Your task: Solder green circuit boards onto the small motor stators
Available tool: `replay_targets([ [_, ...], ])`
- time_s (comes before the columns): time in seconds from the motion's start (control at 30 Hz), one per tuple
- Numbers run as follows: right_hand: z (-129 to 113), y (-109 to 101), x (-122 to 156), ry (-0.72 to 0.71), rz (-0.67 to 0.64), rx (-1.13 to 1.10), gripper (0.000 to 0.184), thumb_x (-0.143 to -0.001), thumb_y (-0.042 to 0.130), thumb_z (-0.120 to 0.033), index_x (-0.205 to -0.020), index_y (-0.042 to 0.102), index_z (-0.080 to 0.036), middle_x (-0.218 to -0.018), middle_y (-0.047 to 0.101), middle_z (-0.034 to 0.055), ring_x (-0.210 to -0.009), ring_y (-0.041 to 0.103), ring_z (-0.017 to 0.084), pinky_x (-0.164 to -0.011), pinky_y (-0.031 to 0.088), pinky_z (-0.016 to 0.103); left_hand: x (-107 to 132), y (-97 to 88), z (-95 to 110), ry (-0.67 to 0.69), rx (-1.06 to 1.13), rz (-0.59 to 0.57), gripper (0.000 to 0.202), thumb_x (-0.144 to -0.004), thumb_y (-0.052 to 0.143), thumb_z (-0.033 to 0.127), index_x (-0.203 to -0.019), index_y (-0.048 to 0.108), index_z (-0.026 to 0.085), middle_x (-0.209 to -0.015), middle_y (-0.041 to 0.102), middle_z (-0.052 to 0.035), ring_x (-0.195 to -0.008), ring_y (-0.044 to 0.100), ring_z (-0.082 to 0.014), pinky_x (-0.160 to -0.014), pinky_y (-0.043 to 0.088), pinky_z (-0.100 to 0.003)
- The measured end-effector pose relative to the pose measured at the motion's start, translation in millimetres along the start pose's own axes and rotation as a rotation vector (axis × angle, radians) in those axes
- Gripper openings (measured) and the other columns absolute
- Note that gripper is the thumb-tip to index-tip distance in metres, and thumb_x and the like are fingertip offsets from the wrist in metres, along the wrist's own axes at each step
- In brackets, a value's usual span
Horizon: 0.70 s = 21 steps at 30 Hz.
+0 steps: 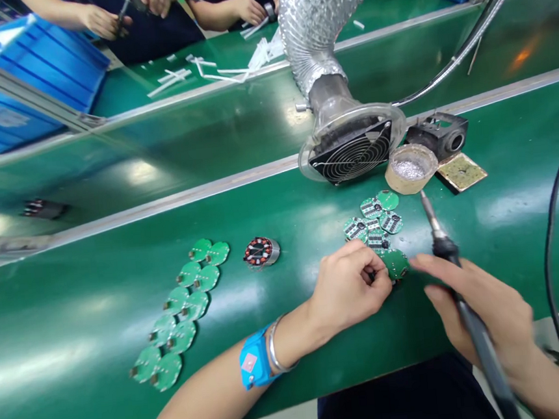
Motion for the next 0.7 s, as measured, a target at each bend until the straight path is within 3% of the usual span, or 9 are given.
replay_targets([
  [0.1,10,23,-7,0.013,-0.028,-0.077,0.030,-0.087,0.059,-0.008,-0.115,0.060,-0.018,-0.114,0.069,0.0096,-0.103,0.066,0.021,-0.091,0.055,0.036,1,-7.4,-3,0.034,0.039,-0.027,0.006,-0.073,0.061,0.010,-0.069,0.065,0.014,-0.066,0.057,0.0003,-0.050,0.050,-0.0065,-0.047,0.043,-0.017],
  [0.23,15,33,-7,0.049,-0.066,-0.212,0.032,-0.086,0.057,-0.006,-0.115,0.059,-0.019,-0.113,0.069,0.0085,-0.103,0.064,0.019,-0.088,0.056,0.034,4,-26.1,-14,0.220,0.156,-0.161,0.021,-0.079,0.057,0.007,-0.098,0.067,0.011,-0.083,0.066,-0.0056,-0.065,0.060,-0.0103,-0.062,0.052,-0.021],
  [0.33,19,32,-8,0.046,-0.116,-0.295,0.034,-0.086,0.057,-0.005,-0.117,0.057,-0.019,-0.111,0.069,0.0080,-0.098,0.064,0.018,-0.084,0.055,0.032,6,-32.6,-21,0.305,0.180,-0.211,0.012,-0.082,0.064,0.010,-0.092,0.070,0.013,-0.081,0.067,-0.0052,-0.072,0.062,-0.0118,-0.069,0.052,-0.022],
  [0.47,24,29,-10,0.045,-0.170,-0.337,0.037,-0.085,0.056,-0.006,-0.119,0.057,-0.020,-0.117,0.066,0.0088,-0.105,0.062,0.020,-0.089,0.053,0.034,4,-24.1,-21,0.134,0.255,-0.213,0.006,-0.079,0.074,0.019,-0.082,0.075,0.014,-0.076,0.065,-0.0027,-0.065,0.060,-0.0094,-0.061,0.049,-0.019],
  [0.57,22,25,-12,0.041,-0.114,-0.340,0.038,-0.082,0.061,-0.006,-0.116,0.057,-0.020,-0.116,0.066,0.0083,-0.110,0.057,0.023,-0.093,0.050,0.039,0,-16.0,-14,-0.009,0.305,-0.257,0.007,-0.077,0.076,0.020,-0.077,0.074,0.013,-0.072,0.058,0.0004,-0.052,0.052,-0.0048,-0.050,0.044,-0.016],
  [0.7,16,22,-17,0.001,-0.063,-0.354,0.035,-0.080,0.062,-0.005,-0.110,0.057,-0.021,-0.097,0.069,0.0039,-0.096,0.055,0.021,-0.084,0.050,0.037,-3,-14.0,-7,-0.024,0.265,-0.275,0.007,-0.076,0.072,0.017,-0.071,0.070,0.012,-0.068,0.053,0.0020,-0.050,0.048,-0.0035,-0.048,0.040,-0.014],
])
Point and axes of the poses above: each hand's wrist, its own x-axis away from the middle knuckle, its own y-axis out of the palm, z = x × y, the point moved 1 cm from there along -x, towards the middle knuckle
